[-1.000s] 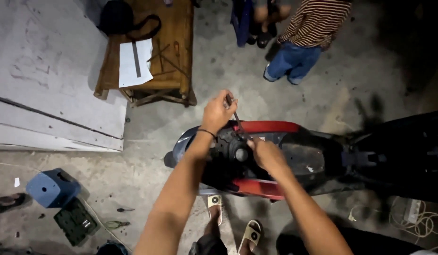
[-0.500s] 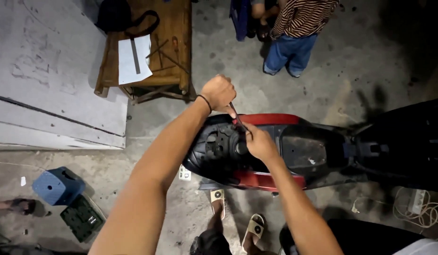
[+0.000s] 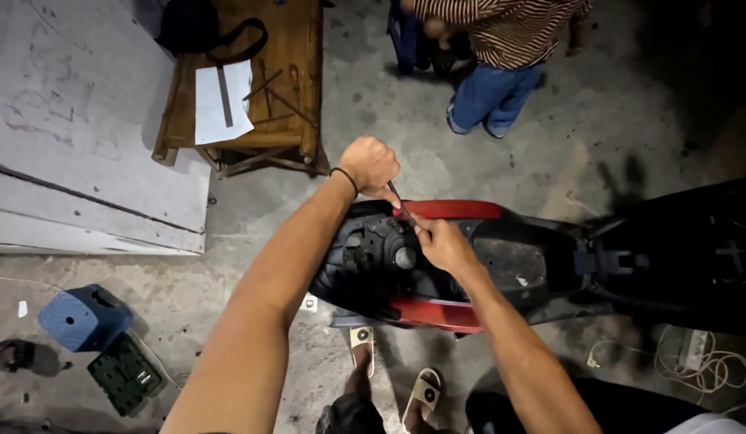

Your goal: Removing screws from the internal frame of a motorcycle using a long-reach screwdriver.

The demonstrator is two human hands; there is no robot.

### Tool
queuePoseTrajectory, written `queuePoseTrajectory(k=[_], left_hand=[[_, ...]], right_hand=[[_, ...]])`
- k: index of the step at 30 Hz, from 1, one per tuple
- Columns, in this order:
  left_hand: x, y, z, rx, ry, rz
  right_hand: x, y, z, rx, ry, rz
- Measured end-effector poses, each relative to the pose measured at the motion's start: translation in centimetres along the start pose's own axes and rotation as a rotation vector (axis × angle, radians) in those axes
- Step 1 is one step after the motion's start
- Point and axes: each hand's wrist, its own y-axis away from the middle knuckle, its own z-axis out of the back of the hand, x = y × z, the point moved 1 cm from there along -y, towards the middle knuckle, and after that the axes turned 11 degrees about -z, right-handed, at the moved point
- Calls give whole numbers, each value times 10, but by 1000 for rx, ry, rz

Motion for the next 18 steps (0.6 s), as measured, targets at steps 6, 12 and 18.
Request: queuePoseTrajectory(k=[6, 12, 18], left_hand=[[-2, 3, 7, 22, 87, 36], [-7, -1, 1, -29, 49, 87], [-31, 83, 42, -92, 198, 394]], right_hand=[[20, 11, 21, 45, -56, 45], [17, 5, 25, 83, -11, 51], [72, 10, 91, 267, 246, 240]])
